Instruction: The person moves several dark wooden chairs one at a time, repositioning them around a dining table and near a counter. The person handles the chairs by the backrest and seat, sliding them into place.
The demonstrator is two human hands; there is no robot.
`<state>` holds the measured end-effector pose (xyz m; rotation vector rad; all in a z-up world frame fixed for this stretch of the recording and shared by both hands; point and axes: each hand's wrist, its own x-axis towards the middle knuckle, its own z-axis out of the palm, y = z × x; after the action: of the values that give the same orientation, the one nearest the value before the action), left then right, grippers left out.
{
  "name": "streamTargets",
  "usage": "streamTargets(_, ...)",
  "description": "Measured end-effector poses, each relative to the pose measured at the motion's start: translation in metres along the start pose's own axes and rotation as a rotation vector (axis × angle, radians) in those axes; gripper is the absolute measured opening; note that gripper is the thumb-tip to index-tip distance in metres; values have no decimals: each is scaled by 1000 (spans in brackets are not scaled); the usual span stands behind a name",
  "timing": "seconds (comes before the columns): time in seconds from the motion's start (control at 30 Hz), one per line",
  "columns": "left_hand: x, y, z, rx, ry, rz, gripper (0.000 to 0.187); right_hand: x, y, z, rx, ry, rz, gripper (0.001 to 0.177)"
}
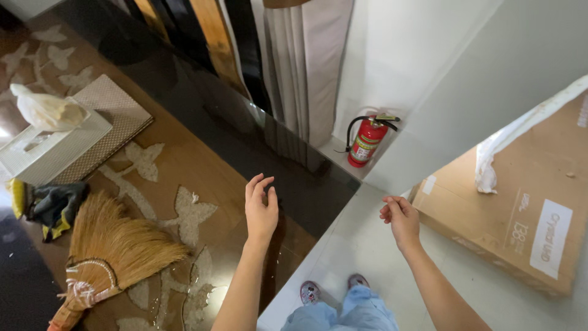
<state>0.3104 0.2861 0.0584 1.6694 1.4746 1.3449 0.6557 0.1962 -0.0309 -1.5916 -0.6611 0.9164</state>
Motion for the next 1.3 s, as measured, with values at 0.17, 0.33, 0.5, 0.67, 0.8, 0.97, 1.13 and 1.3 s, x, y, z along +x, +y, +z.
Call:
streamTargets(0.17, -3, -6, -8, -22, 44, -108, 23, 21, -6, 12, -68, -91, -66, 24)
streamTargets(0.33, -5, -9, -5, -27, 105, -192, 22, 63, -11, 28, -96, -208, -125, 24)
streamTargets(0.5, -6, -2, 7, 36, 173, -144, 23, 122, -5, 57, -286, -344, -177, 30)
streamTargets(0.67, -3, 7, 38, 41, 7, -118, 32, 172, 24, 100, -473, -513, -230, 46)
streamTargets(0.8, 4, 16, 71, 68, -132, -102, 43, 180, 19, 130, -632, -618, -218, 68)
streamTargets(0.97, 20, 24, 113, 100, -205, -69, 50, 173, 10, 154, -740, -766, -34, 77)
streamTargets(1.13, 38, 19, 153, 177, -293, -1, 54, 208, 74, 158, -639, -929, -217, 83)
streamTargets(1.3, 54, 0, 194, 216, -384, 0, 60, 229, 108, 142, -494, -1199, -352, 50)
